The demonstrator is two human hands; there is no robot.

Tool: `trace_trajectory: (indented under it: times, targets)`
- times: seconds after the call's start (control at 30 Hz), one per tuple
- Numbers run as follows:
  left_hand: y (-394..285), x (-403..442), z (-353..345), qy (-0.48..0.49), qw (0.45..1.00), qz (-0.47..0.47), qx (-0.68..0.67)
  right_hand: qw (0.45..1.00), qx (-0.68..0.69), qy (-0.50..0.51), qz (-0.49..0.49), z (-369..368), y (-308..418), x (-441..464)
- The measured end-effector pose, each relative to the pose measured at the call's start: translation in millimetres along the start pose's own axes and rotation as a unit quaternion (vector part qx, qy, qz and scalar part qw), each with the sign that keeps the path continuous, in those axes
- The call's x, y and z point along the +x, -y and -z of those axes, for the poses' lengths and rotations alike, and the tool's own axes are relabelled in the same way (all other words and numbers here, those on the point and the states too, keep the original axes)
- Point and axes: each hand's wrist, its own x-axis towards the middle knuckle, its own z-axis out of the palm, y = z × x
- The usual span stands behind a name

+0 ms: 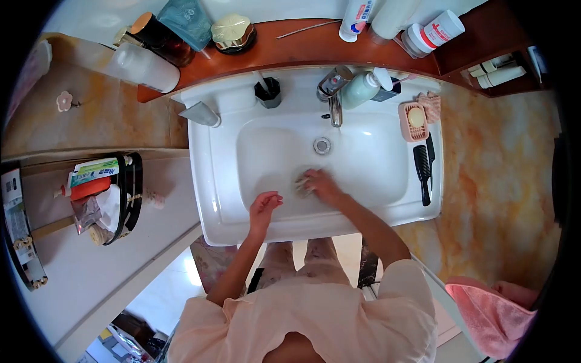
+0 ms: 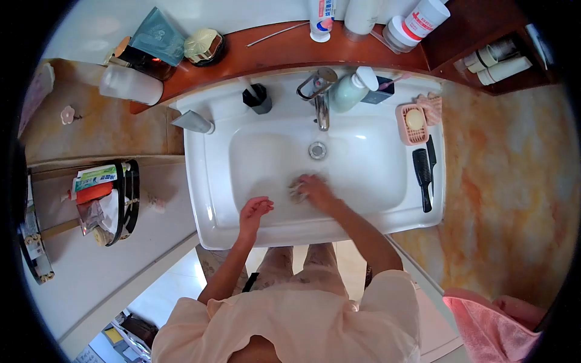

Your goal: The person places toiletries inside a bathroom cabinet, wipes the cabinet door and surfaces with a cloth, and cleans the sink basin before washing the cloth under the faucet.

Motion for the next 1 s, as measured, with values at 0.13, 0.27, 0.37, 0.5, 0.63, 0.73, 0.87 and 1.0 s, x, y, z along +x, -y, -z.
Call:
trace_trajectory:
  times: [0.13,0.27,0.37,0.5,0.63,0.73,0.87,1.0]
  targets:
    - [35.2,41.1,-17.3,0.050,0.995,0.035,0.076,0.954,-0.048,-0.220,-0.196,48.8,-75.1,-17.5]
    - [37.7,102.0,-66.7,0.016,0.980,0.196,0.010,0.915,0.025,-0.298,-0.271,104.2,-65.5,-11.2]
    - [72.9,148.5,-94.9,0.027,0.982,0.161,0.090,0.881,0.177,-0.317,-0.303,110.1,-49.0,-12.5]
    - [99.2,178.9,-108.1,0.108,0.826,-0.104,0.543,0.880,0.120,-0.357,-0.291,114.3,-31.8,-26.4]
    - [78.7,197.6,-128.0,0.184,0.684,-0.066,0.703,0.843,0.199,-0.380,-0.326,118.7,-13.5,-45.4]
    - [71.9,203.9,-133.8,0.213,0.642,-0.067,0.733,0.827,0.225,-0.382,-0.346,119.5,-15.3,-60.0]
    - [70.5,204.3,-122.9,0.213,0.648,-0.161,0.714,0.835,0.198,-0.415,-0.302,128.7,-5.5,-65.2]
    - [66.6,189.1,-110.8,0.191,0.649,-0.167,0.717,0.817,0.232,-0.405,-0.339,147.9,23.7,-60.6]
